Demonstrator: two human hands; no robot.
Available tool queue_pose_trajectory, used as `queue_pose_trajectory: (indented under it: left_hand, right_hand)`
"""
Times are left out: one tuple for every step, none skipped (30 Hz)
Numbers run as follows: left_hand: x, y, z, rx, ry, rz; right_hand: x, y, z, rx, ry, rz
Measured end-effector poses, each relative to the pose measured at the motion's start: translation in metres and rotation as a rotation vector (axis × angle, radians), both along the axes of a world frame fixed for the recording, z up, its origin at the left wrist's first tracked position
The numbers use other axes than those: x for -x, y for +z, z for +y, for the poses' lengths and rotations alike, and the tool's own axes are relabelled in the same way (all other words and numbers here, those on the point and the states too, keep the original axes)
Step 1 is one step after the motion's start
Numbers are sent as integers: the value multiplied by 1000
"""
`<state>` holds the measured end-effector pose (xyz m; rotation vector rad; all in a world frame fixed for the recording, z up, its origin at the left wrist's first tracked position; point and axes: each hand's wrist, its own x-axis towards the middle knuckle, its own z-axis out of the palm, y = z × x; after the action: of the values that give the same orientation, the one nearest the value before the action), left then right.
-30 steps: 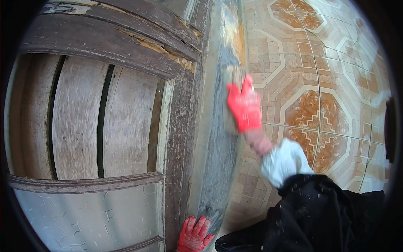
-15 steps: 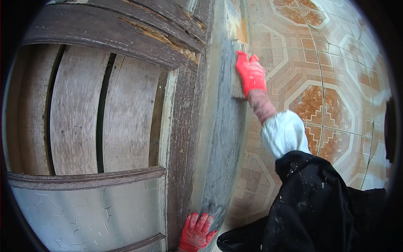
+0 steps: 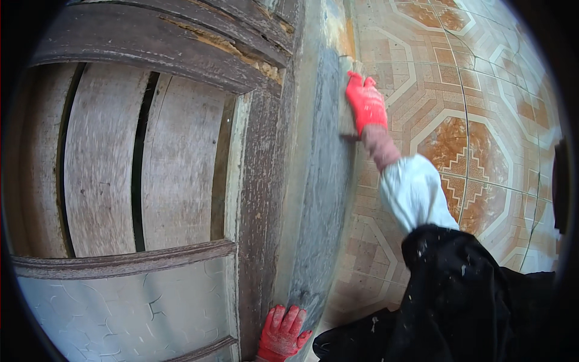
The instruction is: The person sands the exterior wall of a building next to a window frame using a sanding block held in their right hand while wearing red gloves.
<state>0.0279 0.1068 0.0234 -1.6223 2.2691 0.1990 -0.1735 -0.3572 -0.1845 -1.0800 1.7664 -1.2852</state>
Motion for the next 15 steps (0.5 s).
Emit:
queue_pose_trajectory:
  left_hand:
    - [-1, 0, 0, 18, -4, 14]
    - [-2, 1, -2, 50, -9, 32]
    - [-3, 1, -4, 66, -9, 32]
    - [-5, 3, 0, 81, 6, 10]
    - [-5, 5, 5, 85, 13, -8]
    - [-4, 6, 5, 78, 14, -5]
    - [-4, 5, 2, 48, 16, -1]
    - [-4, 4, 0, 18, 18, 2]
    - [-2, 1, -5, 19, 2, 15]
    - [-4, 4, -2, 33, 1, -44]
    - [-5, 6, 2, 45, 2, -105]
    - [-8, 9, 7, 31, 14, -102]
    - [-6, 6, 5, 14, 7, -30]
    - [-5, 4, 4, 9, 17, 12]
    - [-4, 1, 2, 13, 7, 22]
  right_hand:
    - [0, -13, -15, -101, 26, -59]
    - [-5, 1, -12, -147, 15, -128]
    - [-6, 18, -8, -194, -2, -195]
    - [-25, 51, 33, -206, -30, -292]
    - [-39, 60, 74, -136, 1, -307]
    - [-46, 62, 118, -71, 16, -307]
    - [-50, 58, 168, -27, 56, -271]
    - [-54, 54, 208, 15, 98, -235]
    - [-50, 46, 226, 18, 82, -223]
    - [-61, 42, 238, 152, 117, -82]
    - [-74, 36, 234, 213, 135, -93]
    - [-77, 39, 229, 263, 140, -71]
    - [-54, 51, 192, 241, 92, -153]
    - [-44, 50, 154, 173, 10, -101]
    - [-33, 44, 112, 106, -71, -50]
